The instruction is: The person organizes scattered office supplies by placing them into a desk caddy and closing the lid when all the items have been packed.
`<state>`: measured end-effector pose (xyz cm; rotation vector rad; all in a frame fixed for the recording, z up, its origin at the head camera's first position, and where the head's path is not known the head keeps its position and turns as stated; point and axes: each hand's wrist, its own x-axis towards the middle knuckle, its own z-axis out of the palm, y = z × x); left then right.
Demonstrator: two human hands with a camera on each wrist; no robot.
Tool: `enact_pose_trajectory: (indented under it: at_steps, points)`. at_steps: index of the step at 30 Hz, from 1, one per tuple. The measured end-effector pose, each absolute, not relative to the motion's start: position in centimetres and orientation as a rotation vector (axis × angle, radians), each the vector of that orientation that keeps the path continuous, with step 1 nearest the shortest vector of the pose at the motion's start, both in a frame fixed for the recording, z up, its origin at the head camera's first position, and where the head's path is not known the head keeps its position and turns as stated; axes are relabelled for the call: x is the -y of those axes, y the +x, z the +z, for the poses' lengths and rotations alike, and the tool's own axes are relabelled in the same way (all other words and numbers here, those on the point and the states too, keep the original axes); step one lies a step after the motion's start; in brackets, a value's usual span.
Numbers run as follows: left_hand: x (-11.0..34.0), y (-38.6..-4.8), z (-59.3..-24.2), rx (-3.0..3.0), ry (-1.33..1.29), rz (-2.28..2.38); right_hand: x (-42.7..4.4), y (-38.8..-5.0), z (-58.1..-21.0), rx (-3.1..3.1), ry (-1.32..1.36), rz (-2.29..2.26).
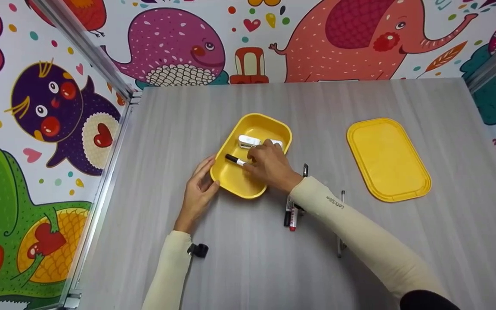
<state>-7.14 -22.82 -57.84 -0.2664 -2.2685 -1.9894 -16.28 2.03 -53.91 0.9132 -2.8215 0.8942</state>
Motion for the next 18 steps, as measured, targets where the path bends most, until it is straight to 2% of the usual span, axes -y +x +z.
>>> enact_pose_trajectory:
  at_steps: [9, 18]
  points:
    - [22.8, -7.2, -57.9, 2.263, -0.264, -2.001, -4.9, -15.9, -54.3, 2.468, 0.942, 1.137]
    - [22.7, -7.0, -57.8, 2.267, -0.241, -2.004, -7.2, -14.9, -53.8, 2.412, 0.866, 1.217]
